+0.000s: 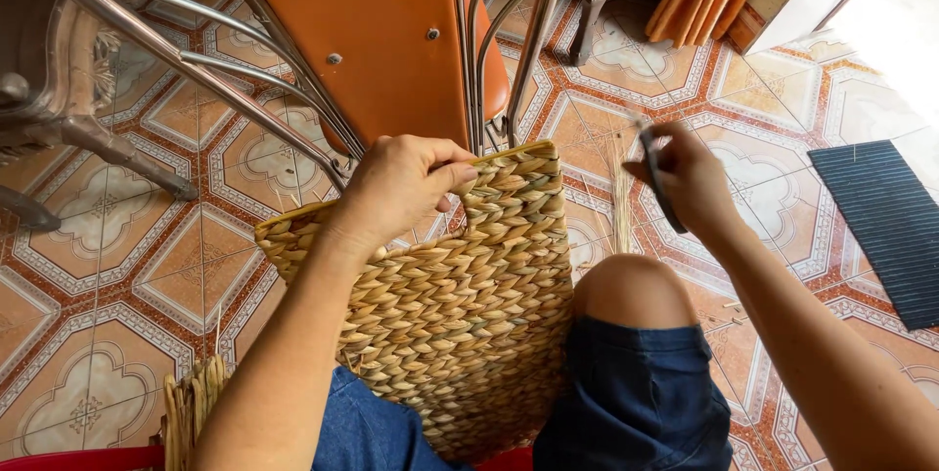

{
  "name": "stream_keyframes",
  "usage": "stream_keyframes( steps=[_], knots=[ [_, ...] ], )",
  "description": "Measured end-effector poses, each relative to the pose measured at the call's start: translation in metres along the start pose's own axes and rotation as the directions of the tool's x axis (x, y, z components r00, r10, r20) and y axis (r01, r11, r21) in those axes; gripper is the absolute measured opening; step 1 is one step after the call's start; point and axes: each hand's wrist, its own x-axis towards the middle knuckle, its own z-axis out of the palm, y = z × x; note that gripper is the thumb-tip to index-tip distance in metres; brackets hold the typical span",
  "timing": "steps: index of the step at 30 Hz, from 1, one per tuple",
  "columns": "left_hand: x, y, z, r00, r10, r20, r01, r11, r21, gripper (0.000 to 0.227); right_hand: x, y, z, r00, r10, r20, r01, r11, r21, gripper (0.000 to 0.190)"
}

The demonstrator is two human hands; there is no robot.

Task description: Finishing the edges and handles of a woven fiber bag using natural strips and scissors.

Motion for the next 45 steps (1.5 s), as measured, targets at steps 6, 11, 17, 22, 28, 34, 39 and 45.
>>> stream_keyframes(
  steps=[6, 11, 17, 22, 28, 34, 39, 45],
  knots=[
    [-0.008, -0.007, -0.003, 0.998, 0.059, 0.030, -0.049, 0.965, -0.258, 0.026, 0.006, -0.030, 0.050, 0.698, 0.294, 0.653, 0.323, 0.685, -0.653, 0.055],
    [-0.010, -0.028, -0.013, 0.960, 0.278, -0.020, -0.276, 0.941, -0.194, 0.024, 0.028, 0.011, 0.119, 0.624, 0.165, 0.764, 0.545, 0.610, -0.576, 0.051],
    [-0.026, -0.009, -0.009, 0.996, 0.077, -0.043, -0.080, 0.994, -0.077, 0.028, 0.041, 0.001, 0.102, 0.753, 0.165, 0.637, 0.401, 0.653, -0.643, 0.047],
    [-0.021, -0.013, 0.021, 0.906, 0.351, -0.236, -0.330, 0.936, 0.126, 0.020, 0.072, 0.058, 0.075, 0.743, 0.275, 0.610, 0.299, 0.679, -0.671, 0.038],
    [-0.009, -0.023, 0.041, 0.654, 0.576, -0.490, -0.434, 0.816, 0.381, 0.011, 0.028, 0.032, 0.011, 0.928, 0.313, 0.202, -0.176, 0.846, -0.503, 0.054],
    [0.010, -0.021, 0.021, 0.899, 0.317, -0.303, -0.352, 0.934, -0.067, 0.013, -0.057, -0.015, -0.016, 0.937, -0.133, -0.323, 0.102, 0.988, -0.112, 0.055],
    [0.007, -0.022, 0.006, 0.977, 0.124, -0.172, -0.172, 0.938, -0.301, 0.012, -0.074, -0.076, -0.008, 0.772, -0.624, 0.118, 0.601, 0.660, -0.451, 0.055],
    [-0.005, -0.020, 0.000, 0.982, 0.055, -0.180, -0.085, 0.983, -0.160, 0.018, -0.062, -0.087, 0.013, 0.728, -0.647, 0.228, 0.637, 0.515, -0.574, 0.053]
  ],
)
